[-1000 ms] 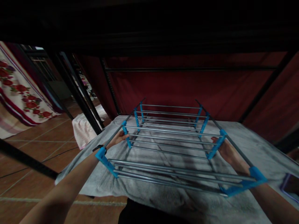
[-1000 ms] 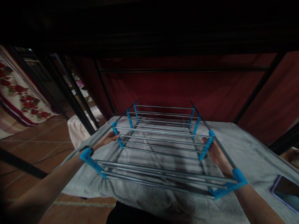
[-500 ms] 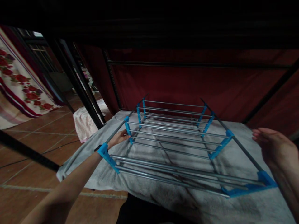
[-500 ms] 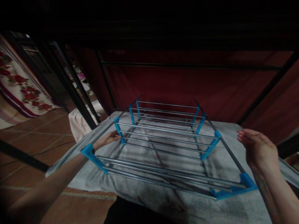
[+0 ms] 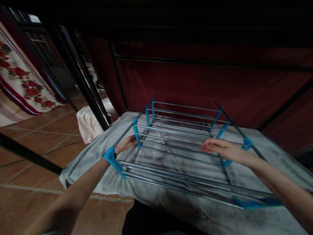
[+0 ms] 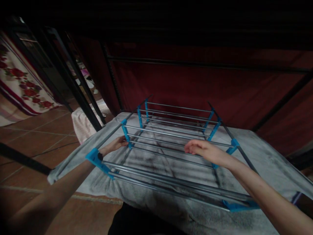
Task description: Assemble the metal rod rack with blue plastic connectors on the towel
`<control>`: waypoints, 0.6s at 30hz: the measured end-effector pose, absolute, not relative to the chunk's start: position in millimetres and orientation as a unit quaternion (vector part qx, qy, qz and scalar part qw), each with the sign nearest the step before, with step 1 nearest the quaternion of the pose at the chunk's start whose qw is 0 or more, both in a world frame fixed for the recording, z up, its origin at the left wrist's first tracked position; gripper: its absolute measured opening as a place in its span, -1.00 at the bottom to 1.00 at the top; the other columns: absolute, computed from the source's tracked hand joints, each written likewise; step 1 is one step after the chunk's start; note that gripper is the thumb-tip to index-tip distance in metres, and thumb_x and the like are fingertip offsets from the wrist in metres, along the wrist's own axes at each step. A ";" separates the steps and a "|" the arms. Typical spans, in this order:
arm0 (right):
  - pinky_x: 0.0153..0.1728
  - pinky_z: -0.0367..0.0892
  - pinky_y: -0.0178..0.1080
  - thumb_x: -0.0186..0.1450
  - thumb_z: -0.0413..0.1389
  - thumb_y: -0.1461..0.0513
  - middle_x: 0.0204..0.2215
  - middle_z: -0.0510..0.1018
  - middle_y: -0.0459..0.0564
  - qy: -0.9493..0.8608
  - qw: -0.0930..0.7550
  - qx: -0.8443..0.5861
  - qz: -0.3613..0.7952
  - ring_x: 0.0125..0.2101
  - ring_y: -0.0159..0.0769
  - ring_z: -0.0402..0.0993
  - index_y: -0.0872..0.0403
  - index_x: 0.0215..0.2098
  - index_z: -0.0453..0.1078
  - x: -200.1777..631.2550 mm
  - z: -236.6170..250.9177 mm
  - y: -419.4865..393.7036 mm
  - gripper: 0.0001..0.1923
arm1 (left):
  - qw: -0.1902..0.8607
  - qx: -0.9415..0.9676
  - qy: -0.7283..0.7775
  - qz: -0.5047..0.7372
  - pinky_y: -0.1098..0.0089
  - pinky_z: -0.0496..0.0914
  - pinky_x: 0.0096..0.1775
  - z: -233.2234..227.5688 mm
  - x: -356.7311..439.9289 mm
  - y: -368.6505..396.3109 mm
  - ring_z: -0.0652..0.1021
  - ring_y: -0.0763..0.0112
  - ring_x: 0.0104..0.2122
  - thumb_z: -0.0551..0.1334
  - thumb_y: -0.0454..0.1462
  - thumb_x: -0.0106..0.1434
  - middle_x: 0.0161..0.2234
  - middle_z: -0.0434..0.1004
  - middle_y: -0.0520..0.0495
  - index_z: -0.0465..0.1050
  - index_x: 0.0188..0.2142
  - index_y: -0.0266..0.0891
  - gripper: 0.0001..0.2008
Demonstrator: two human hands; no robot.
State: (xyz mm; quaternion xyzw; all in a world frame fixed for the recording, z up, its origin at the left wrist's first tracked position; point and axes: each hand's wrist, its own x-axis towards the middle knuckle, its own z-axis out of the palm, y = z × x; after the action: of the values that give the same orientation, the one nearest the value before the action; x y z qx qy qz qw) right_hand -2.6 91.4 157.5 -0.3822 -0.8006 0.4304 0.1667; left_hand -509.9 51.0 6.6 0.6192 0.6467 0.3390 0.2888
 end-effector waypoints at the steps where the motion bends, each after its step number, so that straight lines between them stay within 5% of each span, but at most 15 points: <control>1: -0.11 0.44 -0.16 0.26 0.09 -0.14 -0.20 0.62 0.05 -0.818 0.118 -0.357 0.435 -0.16 -0.18 0.54 0.08 -0.16 0.54 -13.0 149.5 94.0 -0.50 | 0.289 0.622 0.644 0.339 0.29 0.41 -0.26 4.8 -510.3 51.7 0.50 0.19 -0.34 0.27 0.02 0.00 -0.40 0.56 -0.08 0.42 -0.34 -0.21 -0.63; 7: 0.11 0.35 -0.08 0.31 0.03 0.12 0.09 0.53 0.11 -0.887 -0.069 -0.282 0.358 0.04 -0.10 0.46 0.07 0.13 0.44 -56.9 91.0 106.6 -0.54 | 0.293 0.623 0.638 0.345 0.29 0.41 -0.26 -8.3 -512.2 51.5 0.50 0.21 -0.35 0.27 0.02 0.02 -0.39 0.55 -0.10 0.44 -0.33 -0.25 -0.61; 18: 0.36 0.01 0.02 0.31 -0.03 0.28 0.41 0.09 0.18 -0.920 -0.008 -0.336 0.203 0.39 -0.06 0.00 0.13 0.41 0.07 -128.2 -8.2 135.6 -0.31 | 0.298 0.605 0.627 0.391 0.18 0.46 -0.11 -27.4 -512.9 53.9 0.56 0.11 -0.21 0.28 -0.04 0.07 -0.23 0.60 -0.19 0.46 -0.19 -0.29 -0.59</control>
State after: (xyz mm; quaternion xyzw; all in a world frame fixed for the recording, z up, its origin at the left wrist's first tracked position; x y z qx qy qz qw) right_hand -128.2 135.6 -8.2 -0.3358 -0.9198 0.2027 -0.0075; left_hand -512.9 53.9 -27.4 0.6051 0.6266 0.3907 0.2977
